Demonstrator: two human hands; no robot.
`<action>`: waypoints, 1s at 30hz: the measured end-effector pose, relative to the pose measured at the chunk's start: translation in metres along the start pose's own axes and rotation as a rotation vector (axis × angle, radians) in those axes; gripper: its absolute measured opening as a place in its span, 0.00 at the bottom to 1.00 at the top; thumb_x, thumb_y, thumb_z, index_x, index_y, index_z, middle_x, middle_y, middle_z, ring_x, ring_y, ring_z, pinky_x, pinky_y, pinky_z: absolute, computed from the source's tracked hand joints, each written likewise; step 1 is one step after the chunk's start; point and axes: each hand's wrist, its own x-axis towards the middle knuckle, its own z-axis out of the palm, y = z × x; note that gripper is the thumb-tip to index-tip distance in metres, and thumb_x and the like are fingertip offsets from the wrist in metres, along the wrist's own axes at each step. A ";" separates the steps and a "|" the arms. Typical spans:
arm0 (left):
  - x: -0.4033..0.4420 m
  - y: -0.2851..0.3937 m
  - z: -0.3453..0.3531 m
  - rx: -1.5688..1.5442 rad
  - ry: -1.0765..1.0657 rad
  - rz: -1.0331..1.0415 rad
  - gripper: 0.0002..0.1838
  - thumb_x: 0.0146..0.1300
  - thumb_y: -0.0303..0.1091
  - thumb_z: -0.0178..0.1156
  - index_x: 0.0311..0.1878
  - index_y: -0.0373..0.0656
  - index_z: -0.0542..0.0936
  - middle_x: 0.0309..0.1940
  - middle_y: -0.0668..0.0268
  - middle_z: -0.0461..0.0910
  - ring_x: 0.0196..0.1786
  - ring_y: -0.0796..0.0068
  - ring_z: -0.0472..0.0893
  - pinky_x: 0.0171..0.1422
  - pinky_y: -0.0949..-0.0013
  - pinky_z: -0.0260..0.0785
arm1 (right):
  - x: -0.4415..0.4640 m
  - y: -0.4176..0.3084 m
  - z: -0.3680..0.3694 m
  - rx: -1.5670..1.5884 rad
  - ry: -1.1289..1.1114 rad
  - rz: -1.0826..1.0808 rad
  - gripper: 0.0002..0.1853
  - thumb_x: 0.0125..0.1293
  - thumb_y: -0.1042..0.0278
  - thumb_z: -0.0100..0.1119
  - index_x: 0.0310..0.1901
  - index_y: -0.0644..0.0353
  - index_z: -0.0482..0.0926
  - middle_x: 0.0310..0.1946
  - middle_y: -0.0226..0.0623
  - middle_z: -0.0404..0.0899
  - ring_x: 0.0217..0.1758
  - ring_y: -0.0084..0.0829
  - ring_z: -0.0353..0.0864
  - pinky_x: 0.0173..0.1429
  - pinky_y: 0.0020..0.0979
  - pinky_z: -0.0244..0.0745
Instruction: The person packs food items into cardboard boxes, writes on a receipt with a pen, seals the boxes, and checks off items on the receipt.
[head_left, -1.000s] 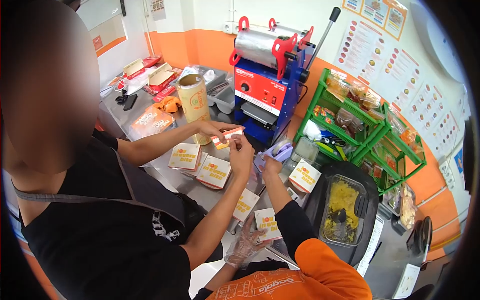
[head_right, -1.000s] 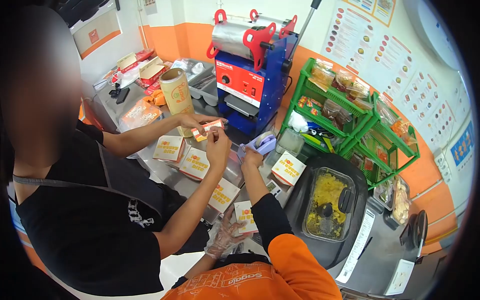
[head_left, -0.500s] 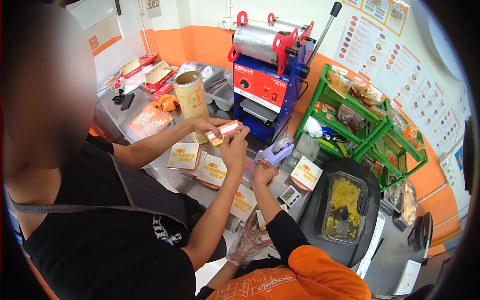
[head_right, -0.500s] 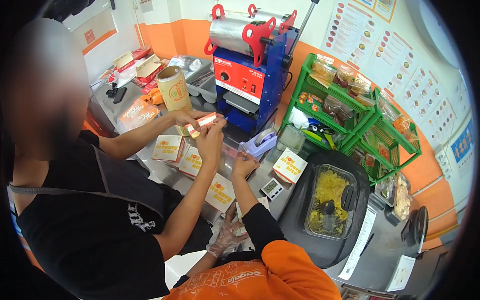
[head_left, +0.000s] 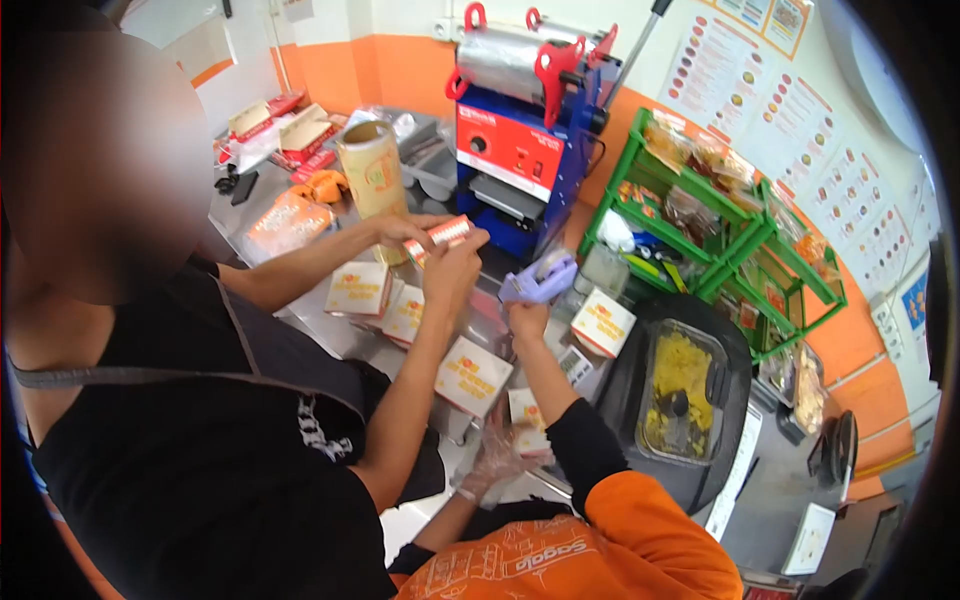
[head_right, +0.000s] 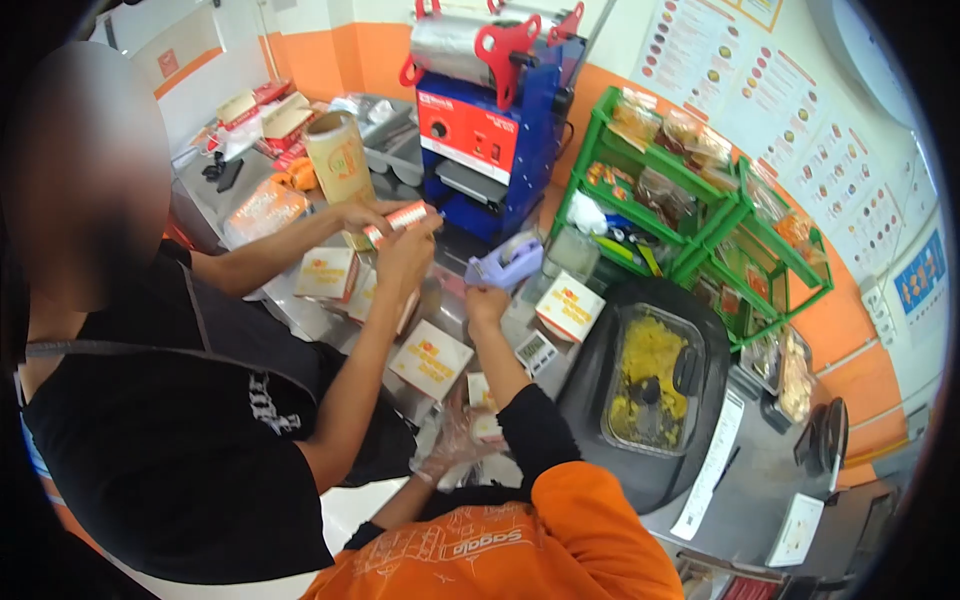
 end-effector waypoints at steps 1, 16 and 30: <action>0.000 0.005 -0.001 -0.047 0.038 0.014 0.40 0.39 0.58 0.78 0.57 0.51 0.80 0.73 0.40 0.48 0.75 0.37 0.50 0.77 0.42 0.44 | -0.008 -0.004 -0.025 0.025 -0.105 -0.017 0.06 0.56 0.74 0.67 0.35 0.67 0.85 0.32 0.33 0.83 0.42 0.27 0.78 0.47 0.27 0.71; 0.021 0.029 -0.022 -0.220 0.042 0.060 0.36 0.43 0.46 0.81 0.58 0.51 0.79 0.57 0.54 0.71 0.61 0.53 0.73 0.66 0.55 0.67 | -0.221 0.044 -0.240 0.135 -0.479 -0.059 0.06 0.75 0.71 0.51 0.43 0.65 0.73 0.39 0.37 0.81 0.48 0.30 0.83 0.56 0.33 0.80; 0.023 0.073 -0.069 -1.023 -0.172 -0.335 0.36 0.46 0.24 0.79 0.61 0.38 0.78 0.63 0.61 0.71 0.62 0.71 0.74 0.65 0.71 0.73 | -0.208 0.015 -0.209 -0.147 -0.246 -0.579 0.03 0.66 0.73 0.64 0.37 0.62 0.80 0.32 0.29 0.68 0.32 0.18 0.69 0.33 0.21 0.65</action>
